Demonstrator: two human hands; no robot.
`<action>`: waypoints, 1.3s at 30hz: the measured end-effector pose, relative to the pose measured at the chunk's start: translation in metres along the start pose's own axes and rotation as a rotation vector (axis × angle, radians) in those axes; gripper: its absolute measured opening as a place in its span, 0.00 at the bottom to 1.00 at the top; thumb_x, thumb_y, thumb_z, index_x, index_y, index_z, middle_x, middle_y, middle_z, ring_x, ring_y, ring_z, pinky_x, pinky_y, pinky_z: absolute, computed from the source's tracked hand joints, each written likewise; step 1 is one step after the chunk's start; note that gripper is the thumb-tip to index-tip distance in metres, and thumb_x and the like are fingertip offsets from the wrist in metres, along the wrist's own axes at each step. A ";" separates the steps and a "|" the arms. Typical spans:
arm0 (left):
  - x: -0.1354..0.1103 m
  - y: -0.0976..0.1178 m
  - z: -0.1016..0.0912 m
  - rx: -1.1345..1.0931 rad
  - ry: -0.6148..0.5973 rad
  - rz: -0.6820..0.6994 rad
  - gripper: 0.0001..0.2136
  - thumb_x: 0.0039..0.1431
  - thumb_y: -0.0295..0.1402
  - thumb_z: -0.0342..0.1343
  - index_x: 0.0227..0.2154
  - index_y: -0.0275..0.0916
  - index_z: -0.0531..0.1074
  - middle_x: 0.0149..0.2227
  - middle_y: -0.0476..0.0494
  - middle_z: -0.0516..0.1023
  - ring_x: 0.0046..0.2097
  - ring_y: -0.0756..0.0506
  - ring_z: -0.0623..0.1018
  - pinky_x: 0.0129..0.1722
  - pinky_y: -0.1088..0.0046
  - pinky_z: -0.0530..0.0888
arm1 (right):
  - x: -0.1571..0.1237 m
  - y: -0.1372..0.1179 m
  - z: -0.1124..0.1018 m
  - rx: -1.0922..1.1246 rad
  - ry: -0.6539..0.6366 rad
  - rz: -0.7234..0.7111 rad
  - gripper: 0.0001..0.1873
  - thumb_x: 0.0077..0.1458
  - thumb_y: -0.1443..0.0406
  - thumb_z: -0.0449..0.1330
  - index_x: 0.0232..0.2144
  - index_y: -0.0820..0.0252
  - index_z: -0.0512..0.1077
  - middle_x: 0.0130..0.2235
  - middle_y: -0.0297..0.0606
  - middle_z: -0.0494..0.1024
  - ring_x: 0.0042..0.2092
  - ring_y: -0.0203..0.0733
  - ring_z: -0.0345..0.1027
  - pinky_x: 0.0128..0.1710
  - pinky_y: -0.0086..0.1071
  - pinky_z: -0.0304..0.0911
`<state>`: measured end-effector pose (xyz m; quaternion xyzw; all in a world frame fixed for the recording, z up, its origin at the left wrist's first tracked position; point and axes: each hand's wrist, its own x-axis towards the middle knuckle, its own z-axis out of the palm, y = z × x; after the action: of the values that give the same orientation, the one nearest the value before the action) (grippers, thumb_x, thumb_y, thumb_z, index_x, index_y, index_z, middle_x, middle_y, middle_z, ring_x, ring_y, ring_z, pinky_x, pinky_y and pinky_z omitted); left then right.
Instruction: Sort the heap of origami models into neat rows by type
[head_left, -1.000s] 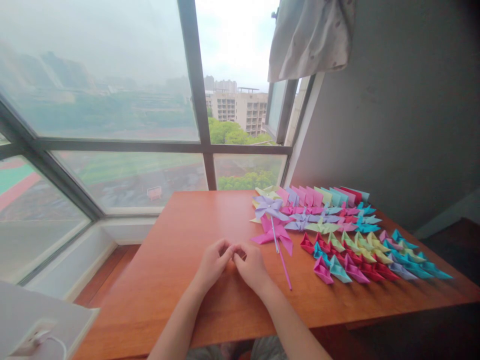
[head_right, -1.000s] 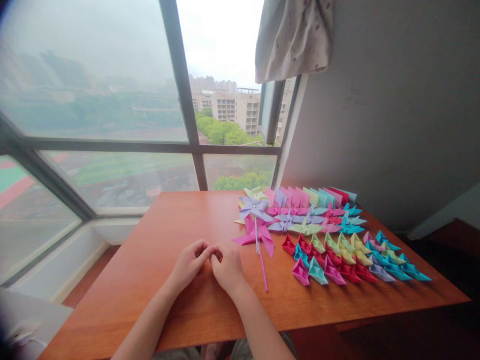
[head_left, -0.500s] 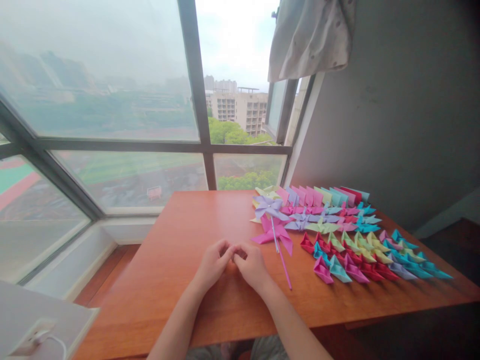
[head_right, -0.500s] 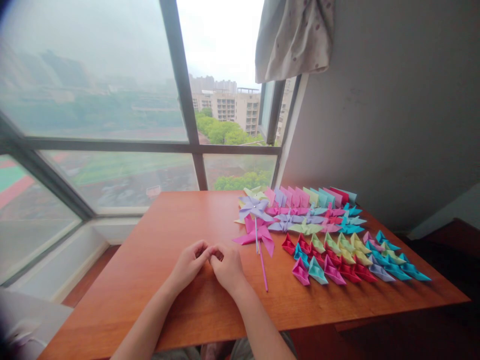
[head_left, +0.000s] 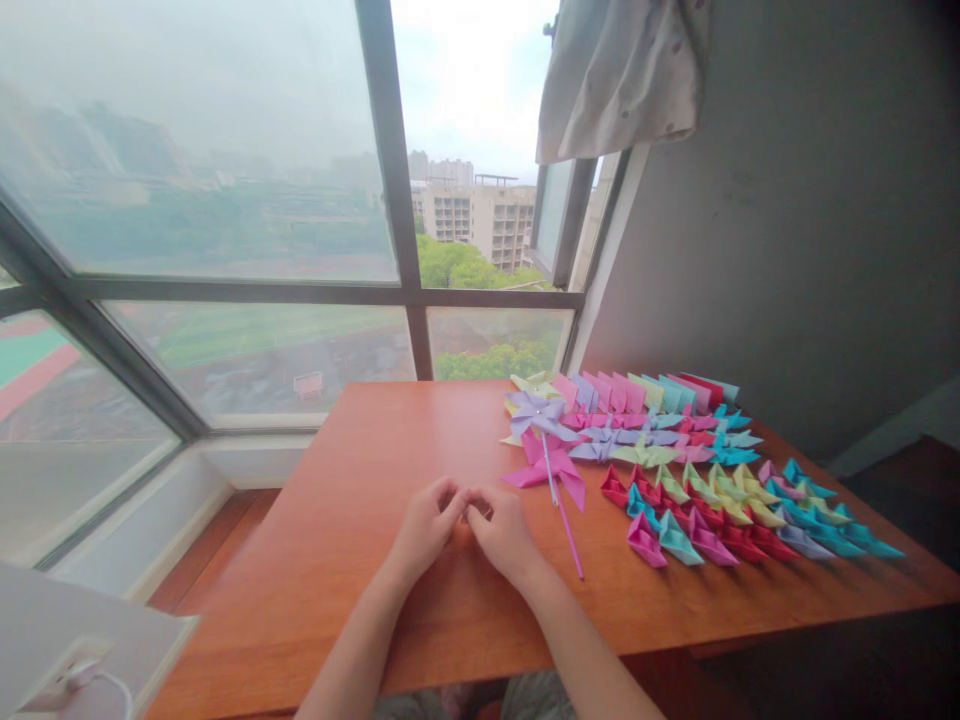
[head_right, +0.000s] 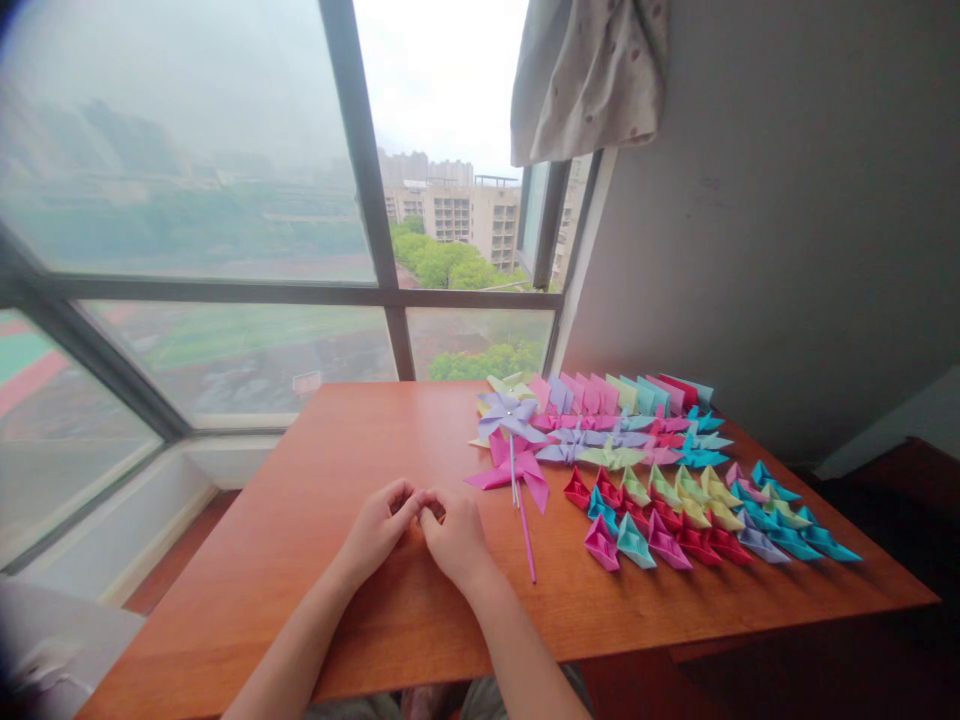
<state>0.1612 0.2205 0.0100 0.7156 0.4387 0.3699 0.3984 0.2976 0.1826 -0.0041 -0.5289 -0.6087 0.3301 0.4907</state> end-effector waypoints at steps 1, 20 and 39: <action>0.000 0.000 0.000 0.001 -0.002 0.001 0.15 0.59 0.42 0.53 0.21 0.39 0.67 0.22 0.52 0.68 0.26 0.48 0.67 0.28 0.74 0.64 | 0.000 0.001 0.000 -0.009 -0.003 -0.004 0.09 0.55 0.69 0.55 0.32 0.59 0.77 0.30 0.34 0.79 0.32 0.37 0.72 0.32 0.28 0.63; 0.000 0.002 -0.001 -0.009 0.002 -0.012 0.16 0.60 0.43 0.51 0.22 0.39 0.68 0.22 0.50 0.70 0.27 0.47 0.69 0.28 0.74 0.65 | -0.001 -0.001 0.001 0.025 -0.016 -0.021 0.10 0.57 0.68 0.54 0.32 0.59 0.76 0.31 0.34 0.79 0.33 0.37 0.73 0.32 0.28 0.63; -0.002 0.005 -0.001 -0.017 -0.004 -0.028 0.19 0.60 0.48 0.50 0.22 0.39 0.68 0.21 0.50 0.70 0.26 0.47 0.69 0.27 0.74 0.66 | -0.001 -0.003 -0.001 0.004 -0.023 -0.007 0.11 0.60 0.66 0.53 0.29 0.58 0.74 0.29 0.34 0.78 0.32 0.36 0.71 0.32 0.28 0.62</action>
<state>0.1613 0.2179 0.0151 0.7067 0.4447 0.3664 0.4105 0.2970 0.1812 -0.0013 -0.5220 -0.6154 0.3356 0.4860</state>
